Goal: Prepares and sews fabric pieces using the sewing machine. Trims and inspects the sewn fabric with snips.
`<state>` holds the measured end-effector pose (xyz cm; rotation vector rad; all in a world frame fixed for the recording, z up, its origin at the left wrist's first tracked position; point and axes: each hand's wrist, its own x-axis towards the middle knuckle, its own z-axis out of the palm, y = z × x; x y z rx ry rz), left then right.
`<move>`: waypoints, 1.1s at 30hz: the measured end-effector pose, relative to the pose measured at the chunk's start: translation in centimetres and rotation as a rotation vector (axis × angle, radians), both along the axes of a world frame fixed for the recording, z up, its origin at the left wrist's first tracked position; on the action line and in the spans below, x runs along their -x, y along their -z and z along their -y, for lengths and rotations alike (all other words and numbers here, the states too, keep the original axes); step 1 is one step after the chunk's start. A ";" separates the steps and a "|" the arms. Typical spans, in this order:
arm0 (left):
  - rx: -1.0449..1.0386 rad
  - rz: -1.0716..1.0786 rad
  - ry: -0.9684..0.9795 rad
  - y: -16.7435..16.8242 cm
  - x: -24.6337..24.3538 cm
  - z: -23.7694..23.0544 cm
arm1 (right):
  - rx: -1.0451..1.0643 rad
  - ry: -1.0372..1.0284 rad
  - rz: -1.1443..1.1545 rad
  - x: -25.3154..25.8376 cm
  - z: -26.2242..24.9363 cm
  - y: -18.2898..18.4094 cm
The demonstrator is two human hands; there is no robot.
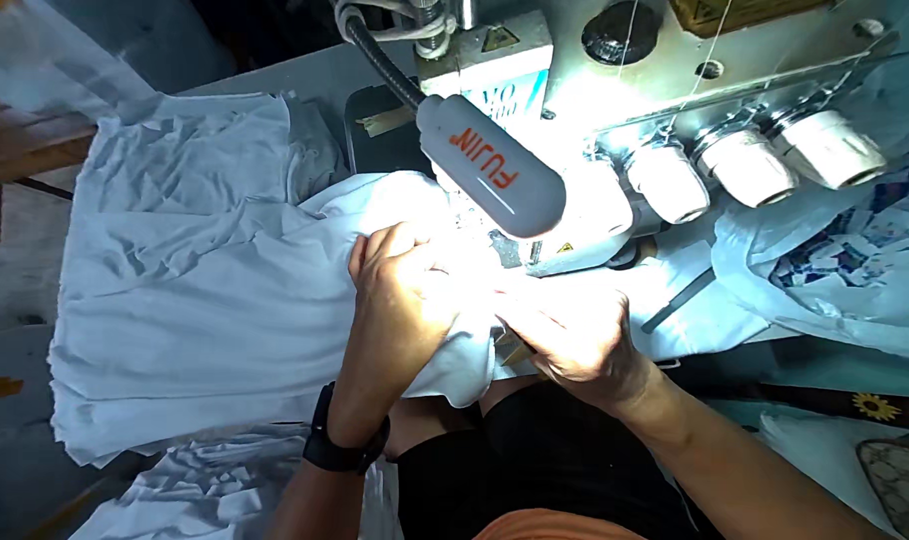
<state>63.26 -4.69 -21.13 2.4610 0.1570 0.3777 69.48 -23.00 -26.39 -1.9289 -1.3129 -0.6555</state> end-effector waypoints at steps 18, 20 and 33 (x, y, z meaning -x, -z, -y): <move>0.033 -0.031 -0.060 -0.4 -0.2 0.3 | -0.065 -0.031 -0.187 0.2 0.0 -0.1; 0.042 -0.043 -0.036 -0.6 -0.1 0.1 | -0.070 -0.041 -0.176 0.1 0.0 0.0; 0.025 -0.019 -0.062 -0.4 -0.4 0.4 | -0.018 0.007 -0.052 0.2 -0.1 0.3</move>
